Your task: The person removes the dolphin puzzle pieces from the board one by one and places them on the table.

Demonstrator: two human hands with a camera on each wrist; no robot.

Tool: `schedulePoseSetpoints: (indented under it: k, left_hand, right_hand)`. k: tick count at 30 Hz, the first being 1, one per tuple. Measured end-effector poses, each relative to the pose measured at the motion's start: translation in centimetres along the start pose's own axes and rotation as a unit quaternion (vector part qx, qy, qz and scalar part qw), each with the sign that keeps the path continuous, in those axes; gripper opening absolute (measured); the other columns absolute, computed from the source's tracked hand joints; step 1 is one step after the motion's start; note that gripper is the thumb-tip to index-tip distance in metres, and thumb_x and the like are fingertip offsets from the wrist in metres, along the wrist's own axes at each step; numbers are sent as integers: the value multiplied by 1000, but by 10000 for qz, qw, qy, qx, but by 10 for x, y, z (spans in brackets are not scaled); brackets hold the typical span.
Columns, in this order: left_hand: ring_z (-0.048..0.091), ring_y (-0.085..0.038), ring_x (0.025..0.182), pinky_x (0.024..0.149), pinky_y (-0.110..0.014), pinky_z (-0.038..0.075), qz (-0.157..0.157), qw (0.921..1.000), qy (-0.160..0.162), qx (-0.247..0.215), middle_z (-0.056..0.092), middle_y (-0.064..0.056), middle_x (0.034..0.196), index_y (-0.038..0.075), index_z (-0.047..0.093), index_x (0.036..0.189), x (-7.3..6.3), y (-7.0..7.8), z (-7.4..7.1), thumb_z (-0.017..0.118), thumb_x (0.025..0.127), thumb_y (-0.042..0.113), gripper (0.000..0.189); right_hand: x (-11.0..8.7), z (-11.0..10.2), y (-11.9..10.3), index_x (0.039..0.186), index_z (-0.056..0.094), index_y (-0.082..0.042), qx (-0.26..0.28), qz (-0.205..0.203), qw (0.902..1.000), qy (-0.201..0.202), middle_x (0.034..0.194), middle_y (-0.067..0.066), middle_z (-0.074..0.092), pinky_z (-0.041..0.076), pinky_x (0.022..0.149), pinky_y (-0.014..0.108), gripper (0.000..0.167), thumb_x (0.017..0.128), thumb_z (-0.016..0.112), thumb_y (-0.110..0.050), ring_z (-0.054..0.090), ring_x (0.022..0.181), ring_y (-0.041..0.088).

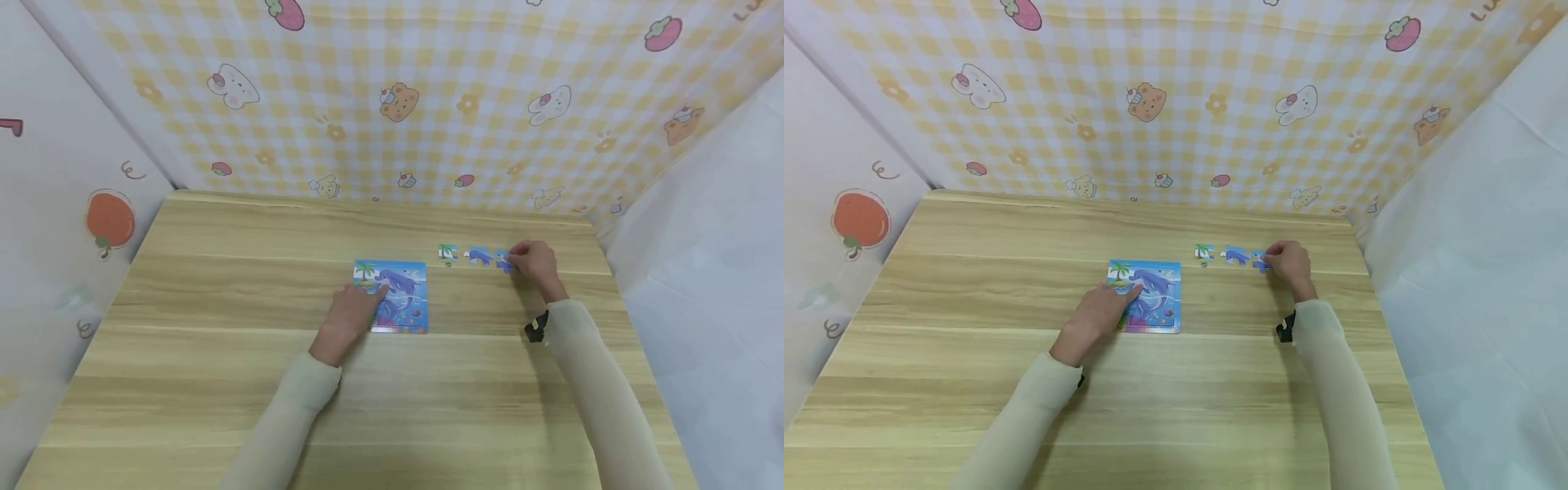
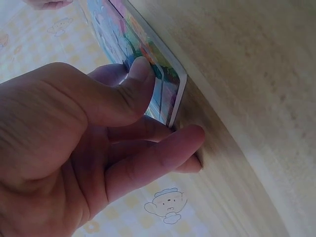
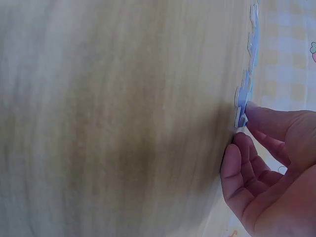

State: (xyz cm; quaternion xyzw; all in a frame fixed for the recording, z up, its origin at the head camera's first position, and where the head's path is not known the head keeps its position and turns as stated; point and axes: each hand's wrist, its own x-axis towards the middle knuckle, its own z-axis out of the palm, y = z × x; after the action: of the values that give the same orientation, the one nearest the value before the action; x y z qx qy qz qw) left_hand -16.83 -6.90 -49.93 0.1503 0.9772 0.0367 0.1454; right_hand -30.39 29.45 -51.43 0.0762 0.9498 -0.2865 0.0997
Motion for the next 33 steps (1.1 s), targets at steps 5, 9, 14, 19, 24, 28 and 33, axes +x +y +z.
schedulePoseSetpoints:
  k: [5,9,14,19,24,28,33]
  left_hand:
    - [59,-42,98,81,-52,54,19,9992,197,-345,69,-25,100,20,47,149,-5,-4,5,51,99,1,53]
    - [60,-46,97,83,-53,53,-64,9973,426,-590,60,-35,117,19,49,148,-11,-7,9,49,102,7,48]
    - [53,-29,75,57,-37,47,-272,9952,726,-600,57,-31,119,16,53,144,-19,-8,11,49,101,5,45]
    - [51,-28,80,47,-30,43,-614,9889,1154,-703,59,-23,116,11,63,132,-23,-3,17,55,98,4,36]
    - [57,-32,97,56,-32,50,-668,9845,1593,-311,61,-22,118,12,63,132,-22,8,20,62,93,4,40]
    - [57,-36,116,76,-38,55,-445,9869,1548,-20,62,-21,126,15,64,132,-21,19,22,64,92,6,41]
    - [54,-39,124,87,-46,56,-122,9913,1306,111,59,-20,135,16,65,130,-22,35,26,62,94,6,38]
  right_hand:
    - [0,2,2,103,72,0,15,-76,9999,133,99,17,71,43,68,28,23,93,69,-20,57,81,23]
    - [-1,2,4,102,73,-1,73,-137,9997,201,99,17,72,43,68,28,23,93,68,-21,57,80,21]
    - [-2,0,1,101,74,-2,202,-195,9990,359,97,17,73,44,66,28,22,94,66,-21,57,76,19]
    - [-10,-2,-18,106,71,-1,275,-368,9981,398,105,20,72,46,73,30,26,96,63,-23,61,86,25]
    - [-12,1,-33,105,72,-1,352,-566,9970,398,106,20,72,48,72,29,24,95,65,-22,63,85,25]
    - [-14,7,-44,104,71,-1,336,-706,9965,288,106,20,72,49,69,29,23,95,65,-21,63,84,25]
    - [-16,19,-59,102,72,-3,183,-1012,9944,220,107,18,72,49,72,33,22,95,65,-22,63,89,29]
